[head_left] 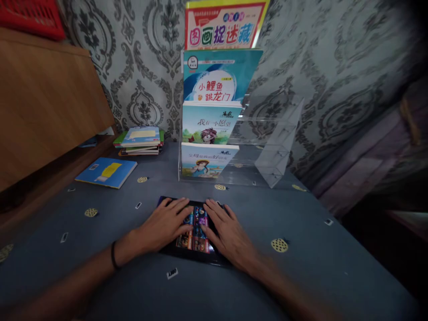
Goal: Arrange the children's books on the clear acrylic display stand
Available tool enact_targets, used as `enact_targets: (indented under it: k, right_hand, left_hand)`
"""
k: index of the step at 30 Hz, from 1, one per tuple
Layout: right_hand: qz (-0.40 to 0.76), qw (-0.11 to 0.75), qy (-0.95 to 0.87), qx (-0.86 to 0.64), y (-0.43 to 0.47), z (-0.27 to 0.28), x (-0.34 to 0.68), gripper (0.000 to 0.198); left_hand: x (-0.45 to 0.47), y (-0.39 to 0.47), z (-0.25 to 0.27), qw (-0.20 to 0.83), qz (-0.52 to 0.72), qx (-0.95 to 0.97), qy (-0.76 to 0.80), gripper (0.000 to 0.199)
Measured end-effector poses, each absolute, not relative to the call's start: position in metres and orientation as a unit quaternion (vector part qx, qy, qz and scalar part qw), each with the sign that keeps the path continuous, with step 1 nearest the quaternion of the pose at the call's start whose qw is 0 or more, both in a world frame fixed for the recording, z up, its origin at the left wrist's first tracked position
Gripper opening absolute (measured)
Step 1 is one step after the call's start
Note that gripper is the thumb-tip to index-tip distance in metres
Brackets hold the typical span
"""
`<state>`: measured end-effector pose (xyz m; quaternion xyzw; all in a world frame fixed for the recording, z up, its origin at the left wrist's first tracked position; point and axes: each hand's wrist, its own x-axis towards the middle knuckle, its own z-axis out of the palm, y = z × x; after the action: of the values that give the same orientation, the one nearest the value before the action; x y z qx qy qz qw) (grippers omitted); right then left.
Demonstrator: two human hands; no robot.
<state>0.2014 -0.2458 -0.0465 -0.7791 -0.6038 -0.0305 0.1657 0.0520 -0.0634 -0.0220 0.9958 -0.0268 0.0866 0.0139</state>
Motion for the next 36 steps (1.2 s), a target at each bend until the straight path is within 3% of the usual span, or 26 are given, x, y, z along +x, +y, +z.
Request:
enact_targets:
  k: [5,11,19,27,36]
  right_hand:
    - [-0.025,0.162,-0.607,-0.778,-0.246,-0.043,0.202,0.054]
    - [-0.046,0.179,-0.647,-0.74,-0.245,-0.033,0.196,0.041]
    - [0.108,0.165,-0.819,-0.54,-0.223,-0.011,0.158,0.04]
    - [0.136,0.124,-0.853,-0.489,-0.19,-0.008,0.137,0.04]
    - [0.148,0.148,-0.815,-0.54,-0.18,-0.015,0.139,0.049]
  left_hand:
    - [0.047,-0.037,-0.024,0.052,0.101,0.993,0.038,0.037]
    - [0.039,0.001,-0.02,0.217,0.089,0.971,0.048,0.037]
    - [0.04,0.015,-0.017,0.371,0.083,0.924,0.038,0.036]
    - [0.041,0.018,-0.028,0.419,0.103,0.902,0.03,0.034]
    - [0.041,0.014,-0.023,0.453,0.104,0.883,0.063,0.04]
